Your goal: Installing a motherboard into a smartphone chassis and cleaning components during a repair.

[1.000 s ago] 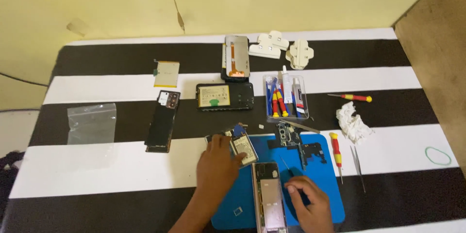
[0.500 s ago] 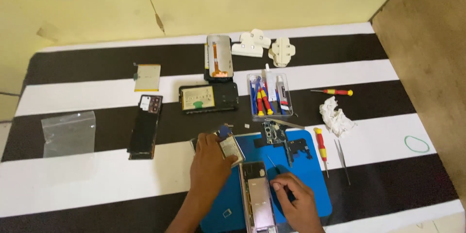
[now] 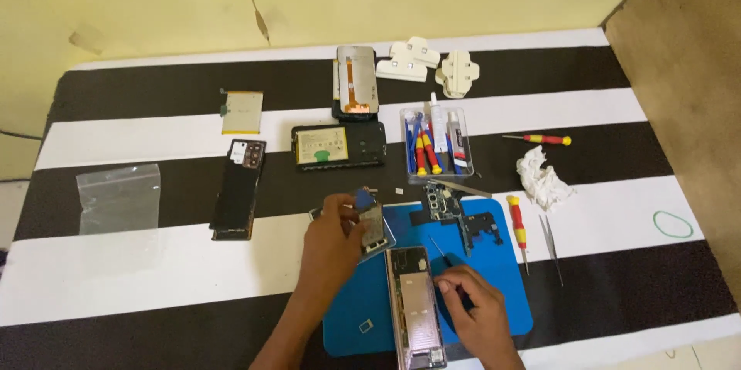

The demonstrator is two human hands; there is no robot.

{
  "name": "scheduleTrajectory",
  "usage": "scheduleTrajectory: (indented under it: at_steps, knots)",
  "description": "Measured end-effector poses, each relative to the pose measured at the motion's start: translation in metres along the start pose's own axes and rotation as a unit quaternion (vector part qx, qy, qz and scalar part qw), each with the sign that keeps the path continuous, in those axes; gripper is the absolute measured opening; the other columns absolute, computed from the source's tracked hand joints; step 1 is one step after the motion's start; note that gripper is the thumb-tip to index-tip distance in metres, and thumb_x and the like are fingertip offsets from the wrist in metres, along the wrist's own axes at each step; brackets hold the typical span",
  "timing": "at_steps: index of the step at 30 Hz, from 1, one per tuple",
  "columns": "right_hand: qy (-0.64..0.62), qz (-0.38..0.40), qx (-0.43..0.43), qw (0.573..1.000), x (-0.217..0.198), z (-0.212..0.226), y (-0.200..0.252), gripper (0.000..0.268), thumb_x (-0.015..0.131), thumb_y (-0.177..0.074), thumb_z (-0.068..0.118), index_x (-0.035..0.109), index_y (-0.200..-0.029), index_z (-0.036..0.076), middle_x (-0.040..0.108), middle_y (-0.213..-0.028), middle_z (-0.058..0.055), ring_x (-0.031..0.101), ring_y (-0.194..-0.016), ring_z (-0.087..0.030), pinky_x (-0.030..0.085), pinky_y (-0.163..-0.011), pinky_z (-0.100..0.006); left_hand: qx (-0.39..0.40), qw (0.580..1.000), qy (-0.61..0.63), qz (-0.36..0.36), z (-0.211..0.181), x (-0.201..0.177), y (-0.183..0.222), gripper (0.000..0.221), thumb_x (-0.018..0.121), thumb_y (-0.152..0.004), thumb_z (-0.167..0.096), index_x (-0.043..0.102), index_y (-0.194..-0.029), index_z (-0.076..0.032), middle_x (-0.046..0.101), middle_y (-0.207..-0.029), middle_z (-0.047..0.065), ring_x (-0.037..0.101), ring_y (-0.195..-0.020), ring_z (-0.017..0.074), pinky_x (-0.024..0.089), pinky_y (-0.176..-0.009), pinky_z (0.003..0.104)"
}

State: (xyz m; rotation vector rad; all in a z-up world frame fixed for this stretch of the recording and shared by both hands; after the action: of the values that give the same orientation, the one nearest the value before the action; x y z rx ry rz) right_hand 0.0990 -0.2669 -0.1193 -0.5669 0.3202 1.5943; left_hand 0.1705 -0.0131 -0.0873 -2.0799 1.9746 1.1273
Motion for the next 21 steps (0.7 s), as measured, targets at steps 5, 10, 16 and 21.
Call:
scheduleTrajectory:
  at_steps: [5,10,16,21]
  knots:
    - [0.007,-0.017,-0.029,0.999,-0.008,0.009,-0.001,0.013,0.062,-0.098,0.017,0.072,-0.096,0.009,0.073,-0.089,-0.004,0.068,-0.08,-0.016,0.05,-0.067,-0.029,0.076,0.996,0.01,-0.035,0.007,0.0,-0.005,0.037,0.069,-0.09,-0.024,0.066,-0.127,-0.022,0.079,-0.11,0.0,0.075,-0.101,0.0193,0.058,-0.087,0.039]
    - [-0.009,0.002,-0.026,1.0,-0.006,0.014,-0.003,0.014,0.062,-0.098,0.018,0.073,-0.099,0.009,0.075,-0.093,-0.005,0.07,-0.087,-0.017,0.056,-0.073,-0.03,-0.007,1.0,0.007,0.004,0.012,-0.006,0.014,0.035,0.067,-0.094,-0.029,0.069,-0.129,-0.021,0.079,-0.119,0.001,0.075,-0.109,0.017,0.063,-0.092,0.035]
    - [0.0,-0.004,-0.01,1.0,-0.005,0.009,0.0,0.016,0.061,-0.098,0.019,0.074,-0.097,0.009,0.077,-0.094,-0.005,0.071,-0.088,-0.017,0.056,-0.075,-0.031,-0.024,0.999,0.039,-0.021,0.028,-0.031,0.023,0.032,0.067,-0.094,-0.026,0.072,-0.125,-0.019,0.079,-0.12,0.001,0.075,-0.109,0.0174,0.062,-0.092,0.035]
    - [0.002,0.007,0.027,1.0,0.0,-0.01,0.003,0.017,0.062,-0.097,0.021,0.076,-0.1,0.01,0.077,-0.096,-0.004,0.072,-0.09,-0.017,0.057,-0.076,-0.032,-0.032,0.998,0.038,-0.041,0.049,-0.051,0.02,0.03,0.067,-0.095,-0.024,0.07,-0.124,-0.019,0.08,-0.106,0.001,0.071,-0.094,0.0151,0.058,-0.083,0.034]
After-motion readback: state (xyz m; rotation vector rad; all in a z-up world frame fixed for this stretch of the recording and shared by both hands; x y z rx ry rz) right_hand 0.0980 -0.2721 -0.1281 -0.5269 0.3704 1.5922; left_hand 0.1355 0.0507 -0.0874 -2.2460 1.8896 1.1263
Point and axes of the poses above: each hand's wrist, its own y-axis away from the middle knuckle, its own x-axis out of the palm, z = x × y, the point moved 8 cm from there along -y, towards the middle knuckle
